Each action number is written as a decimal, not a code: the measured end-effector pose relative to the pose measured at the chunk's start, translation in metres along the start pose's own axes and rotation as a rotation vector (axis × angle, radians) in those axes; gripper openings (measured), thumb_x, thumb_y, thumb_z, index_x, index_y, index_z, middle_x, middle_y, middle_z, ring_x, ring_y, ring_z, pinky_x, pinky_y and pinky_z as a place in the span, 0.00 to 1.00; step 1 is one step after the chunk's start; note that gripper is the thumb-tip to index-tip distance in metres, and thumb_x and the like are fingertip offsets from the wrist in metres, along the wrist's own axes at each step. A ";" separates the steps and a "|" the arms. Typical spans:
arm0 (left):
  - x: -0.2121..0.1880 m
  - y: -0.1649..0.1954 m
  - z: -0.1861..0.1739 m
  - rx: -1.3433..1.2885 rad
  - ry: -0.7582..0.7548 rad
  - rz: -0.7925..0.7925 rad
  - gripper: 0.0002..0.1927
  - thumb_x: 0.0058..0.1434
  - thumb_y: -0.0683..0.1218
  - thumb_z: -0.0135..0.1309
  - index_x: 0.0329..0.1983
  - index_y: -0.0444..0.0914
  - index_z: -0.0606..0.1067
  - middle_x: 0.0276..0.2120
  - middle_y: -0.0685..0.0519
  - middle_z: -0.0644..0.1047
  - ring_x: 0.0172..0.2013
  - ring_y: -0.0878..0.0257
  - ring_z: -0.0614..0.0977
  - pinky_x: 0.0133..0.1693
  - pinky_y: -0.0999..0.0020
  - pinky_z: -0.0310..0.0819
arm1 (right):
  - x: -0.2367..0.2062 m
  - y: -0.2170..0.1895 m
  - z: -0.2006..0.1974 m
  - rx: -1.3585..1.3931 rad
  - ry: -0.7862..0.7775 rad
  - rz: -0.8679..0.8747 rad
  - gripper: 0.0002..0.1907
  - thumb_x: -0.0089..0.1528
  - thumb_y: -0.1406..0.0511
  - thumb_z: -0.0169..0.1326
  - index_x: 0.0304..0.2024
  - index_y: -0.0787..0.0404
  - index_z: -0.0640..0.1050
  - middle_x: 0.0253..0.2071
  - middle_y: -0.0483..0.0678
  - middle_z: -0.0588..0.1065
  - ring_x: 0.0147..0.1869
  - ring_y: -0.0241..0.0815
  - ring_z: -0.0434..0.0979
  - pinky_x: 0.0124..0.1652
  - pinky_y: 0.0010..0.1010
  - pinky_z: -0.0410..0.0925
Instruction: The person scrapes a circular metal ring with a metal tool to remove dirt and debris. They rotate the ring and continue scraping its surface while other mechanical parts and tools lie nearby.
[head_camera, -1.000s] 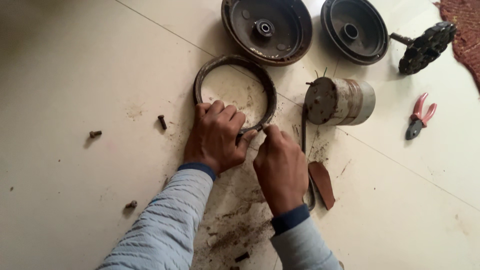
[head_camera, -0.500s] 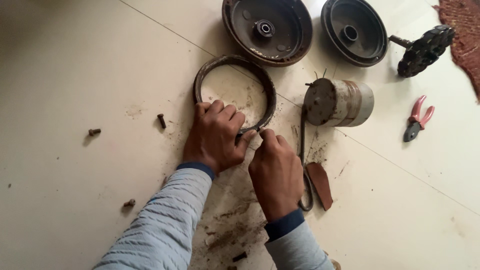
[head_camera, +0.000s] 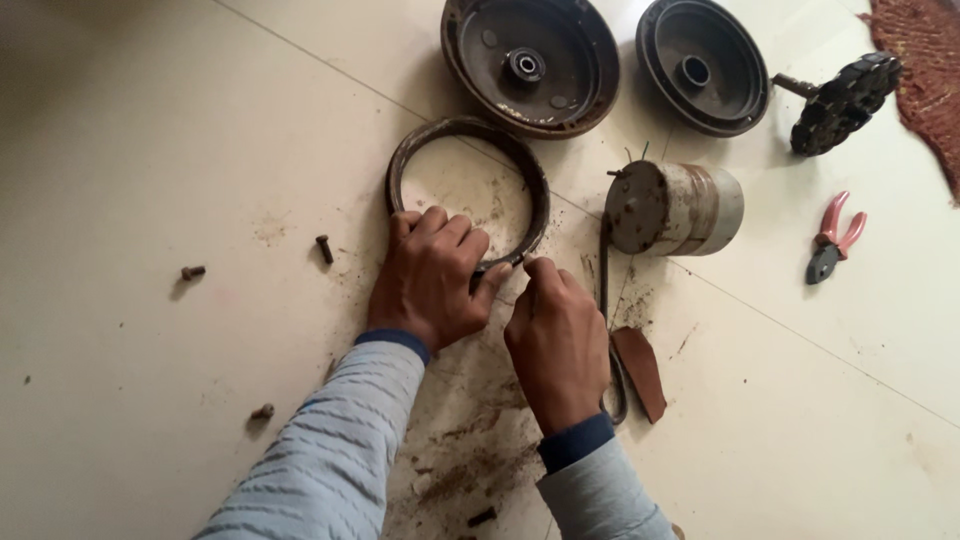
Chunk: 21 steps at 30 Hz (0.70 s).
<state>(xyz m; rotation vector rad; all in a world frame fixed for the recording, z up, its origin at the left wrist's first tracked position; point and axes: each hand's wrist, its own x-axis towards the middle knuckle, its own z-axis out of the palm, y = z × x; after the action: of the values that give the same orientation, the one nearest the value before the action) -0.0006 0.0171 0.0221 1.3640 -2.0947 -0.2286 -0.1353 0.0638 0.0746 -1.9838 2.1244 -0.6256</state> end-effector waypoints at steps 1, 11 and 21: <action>0.000 0.000 0.000 0.007 -0.005 -0.003 0.14 0.59 0.56 0.59 0.33 0.40 0.77 0.35 0.49 0.78 0.44 0.51 0.76 0.52 0.52 0.63 | 0.001 0.000 0.000 0.012 -0.019 0.000 0.11 0.63 0.69 0.51 0.46 0.61 0.79 0.37 0.58 0.79 0.37 0.63 0.78 0.34 0.51 0.69; 0.001 0.002 -0.003 -0.022 -0.030 -0.023 0.13 0.58 0.55 0.59 0.32 0.40 0.77 0.35 0.50 0.78 0.44 0.52 0.77 0.52 0.52 0.63 | -0.005 0.010 -0.002 0.112 -0.011 -0.062 0.10 0.63 0.70 0.50 0.45 0.63 0.78 0.37 0.62 0.78 0.39 0.64 0.78 0.37 0.50 0.69; 0.002 0.003 -0.005 -0.013 -0.018 -0.016 0.14 0.57 0.55 0.60 0.34 0.40 0.78 0.35 0.49 0.78 0.44 0.52 0.77 0.51 0.52 0.62 | 0.003 0.028 0.001 0.300 -0.073 0.163 0.14 0.63 0.70 0.52 0.51 0.61 0.78 0.25 0.60 0.77 0.26 0.54 0.78 0.32 0.41 0.70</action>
<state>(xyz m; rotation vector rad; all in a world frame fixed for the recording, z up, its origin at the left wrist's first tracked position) -0.0005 0.0173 0.0284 1.3758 -2.0939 -0.2613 -0.1606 0.0617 0.0631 -1.6331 1.9880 -0.7774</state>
